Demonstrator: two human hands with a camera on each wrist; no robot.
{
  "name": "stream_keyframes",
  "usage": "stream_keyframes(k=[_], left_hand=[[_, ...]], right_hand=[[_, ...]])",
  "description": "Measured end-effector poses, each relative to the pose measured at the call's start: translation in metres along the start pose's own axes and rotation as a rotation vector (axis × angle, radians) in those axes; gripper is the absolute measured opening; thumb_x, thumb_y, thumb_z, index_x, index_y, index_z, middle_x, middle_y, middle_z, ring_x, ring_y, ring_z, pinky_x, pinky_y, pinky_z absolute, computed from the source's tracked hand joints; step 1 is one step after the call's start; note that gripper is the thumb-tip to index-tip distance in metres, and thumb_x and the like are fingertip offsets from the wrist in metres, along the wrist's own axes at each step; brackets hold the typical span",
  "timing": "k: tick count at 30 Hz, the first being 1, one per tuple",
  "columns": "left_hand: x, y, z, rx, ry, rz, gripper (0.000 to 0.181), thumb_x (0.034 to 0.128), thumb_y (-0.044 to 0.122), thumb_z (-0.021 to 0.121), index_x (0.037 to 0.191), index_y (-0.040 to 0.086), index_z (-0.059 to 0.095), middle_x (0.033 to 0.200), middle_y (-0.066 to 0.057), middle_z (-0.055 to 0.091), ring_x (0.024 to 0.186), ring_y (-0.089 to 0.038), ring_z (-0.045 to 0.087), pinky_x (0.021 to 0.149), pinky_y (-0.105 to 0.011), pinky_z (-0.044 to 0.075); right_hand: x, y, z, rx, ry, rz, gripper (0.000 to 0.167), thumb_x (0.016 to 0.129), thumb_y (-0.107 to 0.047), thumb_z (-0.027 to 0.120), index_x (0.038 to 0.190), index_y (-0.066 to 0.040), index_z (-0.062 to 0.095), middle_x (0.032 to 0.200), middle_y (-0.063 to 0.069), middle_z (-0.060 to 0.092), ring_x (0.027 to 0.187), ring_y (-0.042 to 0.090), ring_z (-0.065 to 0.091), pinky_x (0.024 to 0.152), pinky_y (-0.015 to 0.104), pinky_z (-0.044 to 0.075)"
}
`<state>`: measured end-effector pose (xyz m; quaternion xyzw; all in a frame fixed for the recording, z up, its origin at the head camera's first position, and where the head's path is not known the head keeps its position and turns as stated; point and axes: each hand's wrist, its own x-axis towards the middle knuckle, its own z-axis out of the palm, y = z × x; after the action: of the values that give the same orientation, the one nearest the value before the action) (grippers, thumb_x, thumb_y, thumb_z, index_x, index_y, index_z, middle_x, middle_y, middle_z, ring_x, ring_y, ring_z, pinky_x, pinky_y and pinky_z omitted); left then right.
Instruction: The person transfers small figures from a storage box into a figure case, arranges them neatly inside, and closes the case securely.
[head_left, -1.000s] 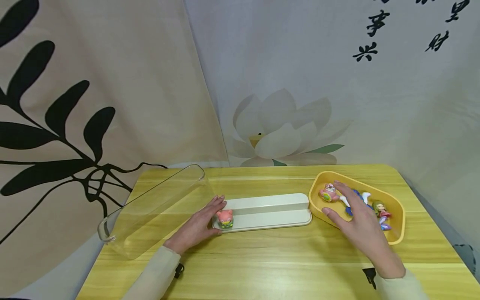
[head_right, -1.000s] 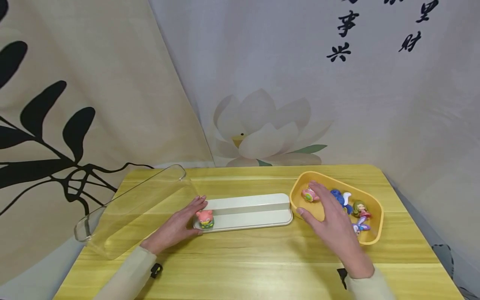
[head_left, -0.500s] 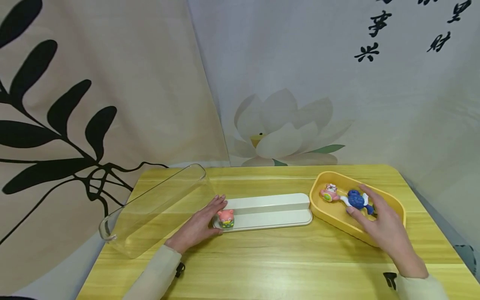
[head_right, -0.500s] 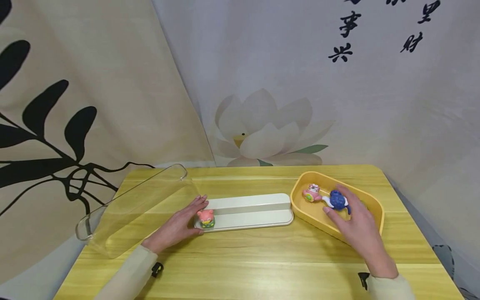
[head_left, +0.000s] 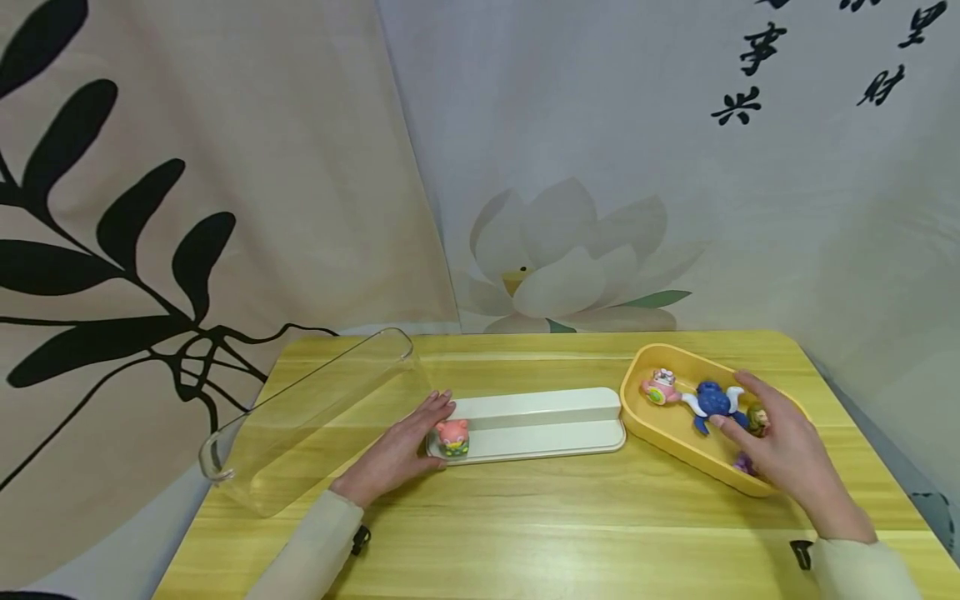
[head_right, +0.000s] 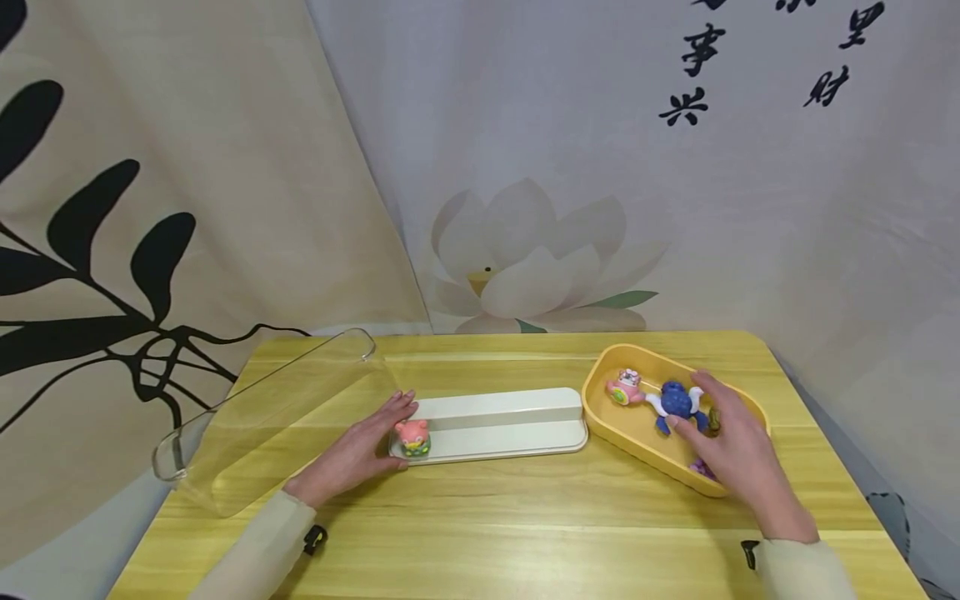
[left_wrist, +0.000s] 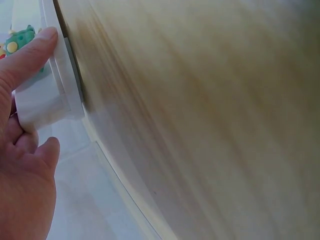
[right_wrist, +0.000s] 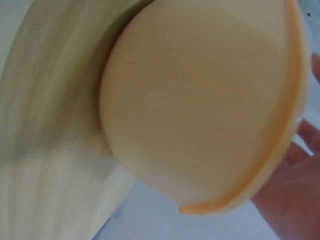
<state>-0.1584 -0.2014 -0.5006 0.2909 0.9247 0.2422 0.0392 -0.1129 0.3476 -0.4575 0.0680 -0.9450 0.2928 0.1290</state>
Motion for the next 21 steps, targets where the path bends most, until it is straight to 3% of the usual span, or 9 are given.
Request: stream_keyframes(k=[9, 21], left_hand=[[0.0, 0.002, -0.002, -0.008, -0.004, -0.002, 0.091, 0.085, 0.019, 0.087, 0.161, 0.009, 0.038, 0.171, 0.0, 0.022, 0.157, -0.023, 0.02, 0.12, -0.048, 0.035], [0.0, 0.002, -0.002, -0.011, -0.013, -0.01, 0.092, 0.0858, 0.021, 0.086, 0.161, 0.009, 0.036, 0.171, 0.0, 0.021, 0.157, -0.024, 0.02, 0.12, -0.048, 0.035]], right_hand=[[0.008, 0.011, 0.004, -0.03, -0.094, -0.003, 0.075, 0.097, -0.034, 0.075, 0.153, 0.003, 0.041, 0.146, 0.039, 0.046, 0.127, 0.062, 0.045, 0.094, 0.077, 0.04], [0.017, 0.017, 0.015, -0.091, -0.171, 0.036, 0.077, 0.098, -0.039, 0.073, 0.146, 0.012, 0.043, 0.144, 0.042, 0.042, 0.127, 0.063, 0.043, 0.099, 0.076, 0.039]])
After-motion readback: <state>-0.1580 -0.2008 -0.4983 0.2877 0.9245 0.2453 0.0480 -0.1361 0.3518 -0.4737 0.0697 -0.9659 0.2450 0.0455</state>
